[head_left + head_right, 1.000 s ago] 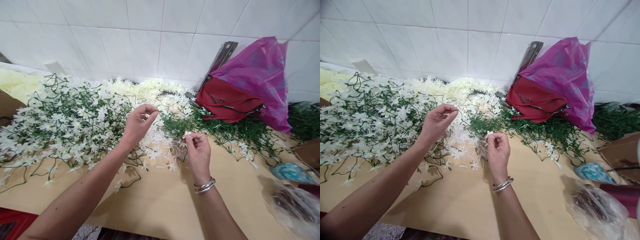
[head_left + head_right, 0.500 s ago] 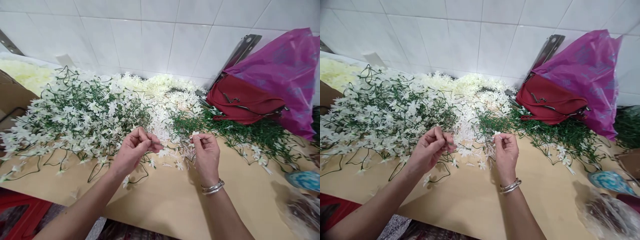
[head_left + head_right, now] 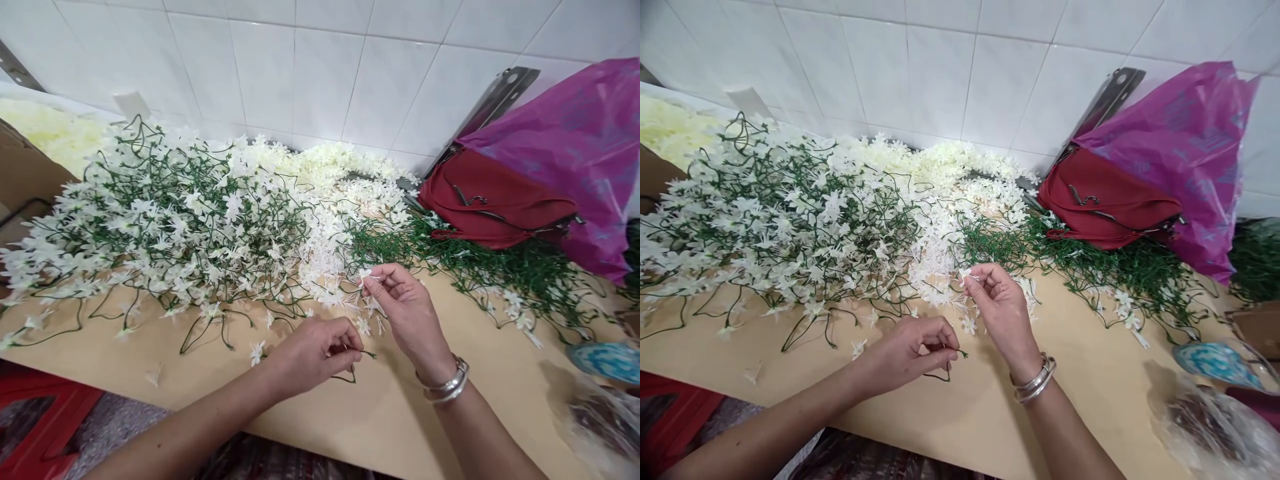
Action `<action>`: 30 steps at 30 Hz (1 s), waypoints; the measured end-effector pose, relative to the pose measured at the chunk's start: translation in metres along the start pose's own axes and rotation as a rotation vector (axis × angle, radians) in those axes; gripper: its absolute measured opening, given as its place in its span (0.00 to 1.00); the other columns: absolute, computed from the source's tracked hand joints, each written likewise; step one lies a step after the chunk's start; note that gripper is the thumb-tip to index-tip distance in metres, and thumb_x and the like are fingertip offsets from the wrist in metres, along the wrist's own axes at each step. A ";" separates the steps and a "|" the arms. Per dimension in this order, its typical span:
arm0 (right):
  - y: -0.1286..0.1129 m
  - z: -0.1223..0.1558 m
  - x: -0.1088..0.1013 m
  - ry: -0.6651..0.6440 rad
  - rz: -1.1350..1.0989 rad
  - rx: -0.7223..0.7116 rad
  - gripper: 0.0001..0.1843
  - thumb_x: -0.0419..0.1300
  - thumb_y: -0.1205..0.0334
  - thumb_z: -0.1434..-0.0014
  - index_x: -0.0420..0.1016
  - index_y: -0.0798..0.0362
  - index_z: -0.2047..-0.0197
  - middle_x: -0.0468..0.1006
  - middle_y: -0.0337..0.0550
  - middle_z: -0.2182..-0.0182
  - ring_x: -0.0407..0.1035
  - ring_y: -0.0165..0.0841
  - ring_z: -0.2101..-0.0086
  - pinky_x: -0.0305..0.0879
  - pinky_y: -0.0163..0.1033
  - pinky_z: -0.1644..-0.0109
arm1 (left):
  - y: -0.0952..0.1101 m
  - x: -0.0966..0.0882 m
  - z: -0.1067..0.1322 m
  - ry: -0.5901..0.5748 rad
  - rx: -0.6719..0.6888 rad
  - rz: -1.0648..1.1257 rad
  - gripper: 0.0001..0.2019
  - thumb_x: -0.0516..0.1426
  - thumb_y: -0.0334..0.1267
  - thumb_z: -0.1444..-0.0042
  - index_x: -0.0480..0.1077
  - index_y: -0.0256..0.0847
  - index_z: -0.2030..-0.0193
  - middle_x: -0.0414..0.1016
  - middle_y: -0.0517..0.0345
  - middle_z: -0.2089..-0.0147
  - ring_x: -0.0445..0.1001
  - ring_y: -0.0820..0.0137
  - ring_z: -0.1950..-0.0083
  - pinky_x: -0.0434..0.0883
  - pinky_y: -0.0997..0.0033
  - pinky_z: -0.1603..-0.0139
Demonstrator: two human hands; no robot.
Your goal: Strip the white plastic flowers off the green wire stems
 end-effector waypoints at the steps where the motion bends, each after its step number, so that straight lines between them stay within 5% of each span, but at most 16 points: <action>1: 0.004 0.000 0.000 0.004 -0.020 0.009 0.09 0.70 0.55 0.41 0.77 0.49 0.62 0.77 0.36 0.72 0.71 0.31 0.69 0.67 0.37 0.61 | 0.000 0.000 -0.001 0.020 0.005 -0.029 0.02 0.60 0.35 0.37 0.73 0.40 0.61 0.80 0.58 0.69 0.78 0.71 0.69 0.69 0.74 0.67; 7: 0.028 0.005 0.005 -0.014 -0.271 0.128 0.14 0.75 0.52 0.48 0.79 0.48 0.63 0.80 0.37 0.70 0.72 0.31 0.69 0.69 0.37 0.61 | -0.003 -0.020 -0.012 0.321 0.049 0.314 0.08 0.61 0.42 0.37 0.74 0.38 0.60 0.77 0.59 0.69 0.77 0.73 0.68 0.74 0.74 0.63; 12: 0.028 0.011 0.008 -0.081 -0.337 0.247 0.19 0.78 0.49 0.55 0.78 0.49 0.69 0.80 0.38 0.74 0.71 0.32 0.73 0.69 0.37 0.67 | 0.004 -0.035 -0.019 0.503 0.052 0.338 0.10 0.64 0.43 0.40 0.75 0.39 0.61 0.72 0.62 0.72 0.70 0.75 0.72 0.71 0.76 0.69; 18: 0.024 0.014 0.008 -0.092 -0.329 0.203 0.17 0.76 0.47 0.50 0.78 0.48 0.68 0.79 0.37 0.73 0.71 0.31 0.72 0.70 0.37 0.65 | 0.006 -0.038 -0.021 0.548 0.112 0.136 0.07 0.62 0.41 0.38 0.80 0.41 0.60 0.71 0.61 0.73 0.62 0.76 0.74 0.62 0.76 0.74; 30: 0.034 0.016 0.003 -0.118 -0.221 0.194 0.13 0.71 0.48 0.43 0.79 0.47 0.63 0.77 0.37 0.71 0.70 0.32 0.69 0.67 0.36 0.65 | 0.012 -0.036 -0.021 0.532 0.262 -0.129 0.07 0.62 0.34 0.37 0.83 0.44 0.57 0.68 0.62 0.74 0.64 0.73 0.71 0.65 0.73 0.69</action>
Point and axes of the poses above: each hand's wrist, its own z-axis away from the middle knuckle, its own x-axis out of the palm, y = z × x, the point moved 4 cm from there along -z, towards the middle knuckle
